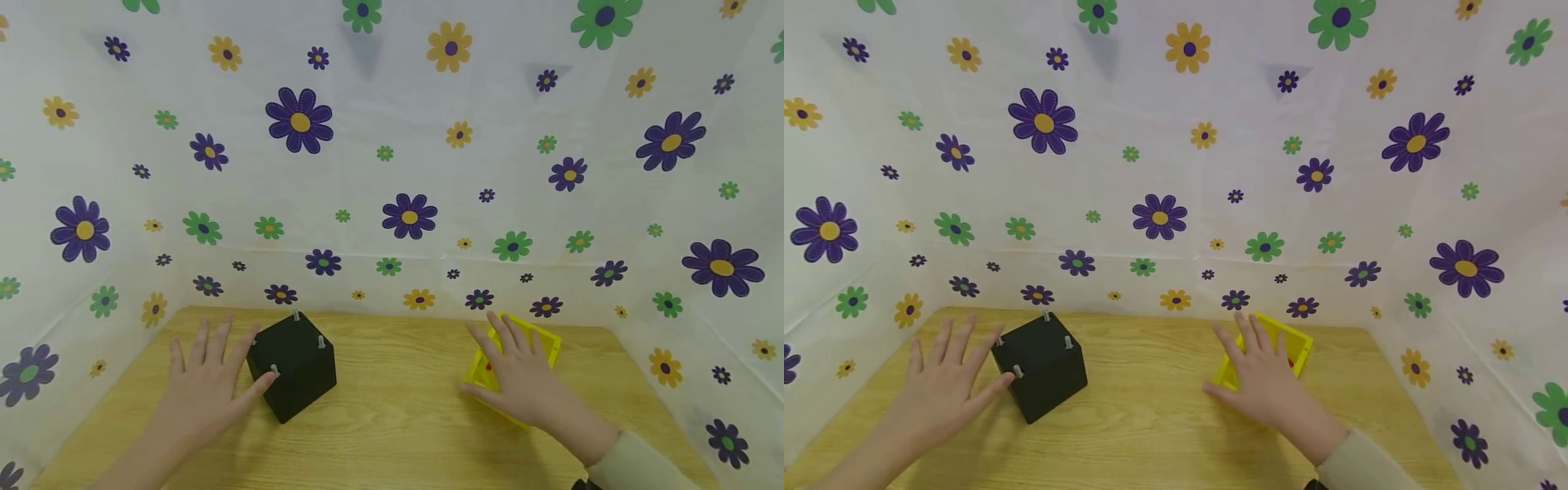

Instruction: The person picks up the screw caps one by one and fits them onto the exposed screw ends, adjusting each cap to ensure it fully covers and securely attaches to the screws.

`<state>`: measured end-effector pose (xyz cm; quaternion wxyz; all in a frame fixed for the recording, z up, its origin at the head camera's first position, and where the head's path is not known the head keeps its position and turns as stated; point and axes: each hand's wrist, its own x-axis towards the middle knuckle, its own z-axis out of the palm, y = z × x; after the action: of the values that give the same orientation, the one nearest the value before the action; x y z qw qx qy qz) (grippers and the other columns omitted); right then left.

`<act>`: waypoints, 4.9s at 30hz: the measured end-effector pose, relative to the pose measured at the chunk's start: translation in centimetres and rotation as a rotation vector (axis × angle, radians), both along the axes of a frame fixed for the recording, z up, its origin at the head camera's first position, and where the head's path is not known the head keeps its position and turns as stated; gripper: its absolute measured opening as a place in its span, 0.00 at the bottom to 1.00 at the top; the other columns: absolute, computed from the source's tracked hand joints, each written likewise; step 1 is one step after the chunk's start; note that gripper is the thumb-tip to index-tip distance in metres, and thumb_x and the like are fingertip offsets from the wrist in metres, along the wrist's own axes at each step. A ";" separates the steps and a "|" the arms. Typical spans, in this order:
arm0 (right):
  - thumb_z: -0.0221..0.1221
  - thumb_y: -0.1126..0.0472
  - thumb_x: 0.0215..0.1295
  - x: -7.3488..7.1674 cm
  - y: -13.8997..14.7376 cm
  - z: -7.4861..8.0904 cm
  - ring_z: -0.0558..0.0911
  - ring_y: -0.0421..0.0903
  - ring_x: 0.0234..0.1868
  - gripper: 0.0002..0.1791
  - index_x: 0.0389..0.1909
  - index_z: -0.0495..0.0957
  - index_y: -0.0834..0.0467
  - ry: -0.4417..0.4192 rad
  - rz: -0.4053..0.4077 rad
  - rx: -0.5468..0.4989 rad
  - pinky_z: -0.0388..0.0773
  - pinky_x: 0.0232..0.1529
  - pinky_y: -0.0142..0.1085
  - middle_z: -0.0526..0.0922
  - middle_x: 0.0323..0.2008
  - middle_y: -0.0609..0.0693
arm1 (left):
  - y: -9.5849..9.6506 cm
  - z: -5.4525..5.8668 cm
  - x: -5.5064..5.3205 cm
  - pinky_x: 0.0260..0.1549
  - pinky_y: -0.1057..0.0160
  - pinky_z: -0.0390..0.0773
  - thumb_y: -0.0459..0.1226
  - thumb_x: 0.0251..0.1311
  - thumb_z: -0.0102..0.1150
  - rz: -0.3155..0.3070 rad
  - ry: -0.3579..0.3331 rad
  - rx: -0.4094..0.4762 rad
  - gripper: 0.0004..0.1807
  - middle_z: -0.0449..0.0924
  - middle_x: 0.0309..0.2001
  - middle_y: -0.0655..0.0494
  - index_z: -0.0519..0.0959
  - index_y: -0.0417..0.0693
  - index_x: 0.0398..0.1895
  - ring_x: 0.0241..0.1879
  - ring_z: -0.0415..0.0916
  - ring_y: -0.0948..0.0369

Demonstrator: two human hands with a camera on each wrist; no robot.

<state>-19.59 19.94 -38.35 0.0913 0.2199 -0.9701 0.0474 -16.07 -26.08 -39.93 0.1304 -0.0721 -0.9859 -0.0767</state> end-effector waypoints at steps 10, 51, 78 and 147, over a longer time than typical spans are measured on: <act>0.62 0.30 0.69 -1.1 -2.5 -0.8 0.59 0.70 0.81 0.50 0.84 0.56 0.48 -0.004 0.062 -0.057 0.59 0.72 0.77 0.54 0.83 0.65 | -0.7 -0.1 -0.1 0.67 0.13 0.43 0.67 0.72 0.51 0.026 0.004 -0.011 0.48 0.52 0.80 0.26 0.57 0.51 0.84 0.78 0.45 0.22; 0.57 0.29 0.73 -4.5 -12.5 -3.0 0.67 0.62 0.79 0.47 0.84 0.59 0.50 -0.172 0.135 -0.188 0.67 0.78 0.58 0.64 0.80 0.60 | -3.6 -2.7 -2.5 0.66 0.15 0.52 0.63 0.79 0.44 0.072 -0.039 0.041 0.45 0.58 0.75 0.19 0.59 0.38 0.81 0.71 0.56 0.19; 0.55 0.31 0.76 -5.6 -17.9 -5.5 0.77 0.55 0.72 0.43 0.81 0.63 0.52 -0.276 0.132 -0.249 0.77 0.70 0.51 0.75 0.74 0.55 | -2.8 -4.8 -3.0 0.63 0.25 0.70 0.59 0.81 0.44 0.057 -0.067 0.089 0.42 0.70 0.68 0.19 0.66 0.29 0.75 0.65 0.69 0.22; 0.51 0.44 0.84 -4.7 -19.3 -5.1 0.85 0.49 0.64 0.30 0.77 0.70 0.54 -0.307 0.205 -0.339 0.80 0.67 0.45 0.85 0.65 0.52 | -0.9 -4.3 -4.5 0.73 0.27 0.60 0.53 0.83 0.44 -0.129 -0.264 0.456 0.46 0.57 0.77 0.20 0.49 0.19 0.79 0.76 0.56 0.25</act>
<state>-24.28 0.68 -43.49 -0.0269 0.2889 -0.9234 0.2511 -20.57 -27.02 -44.20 0.0085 -0.0930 -0.9450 -0.3134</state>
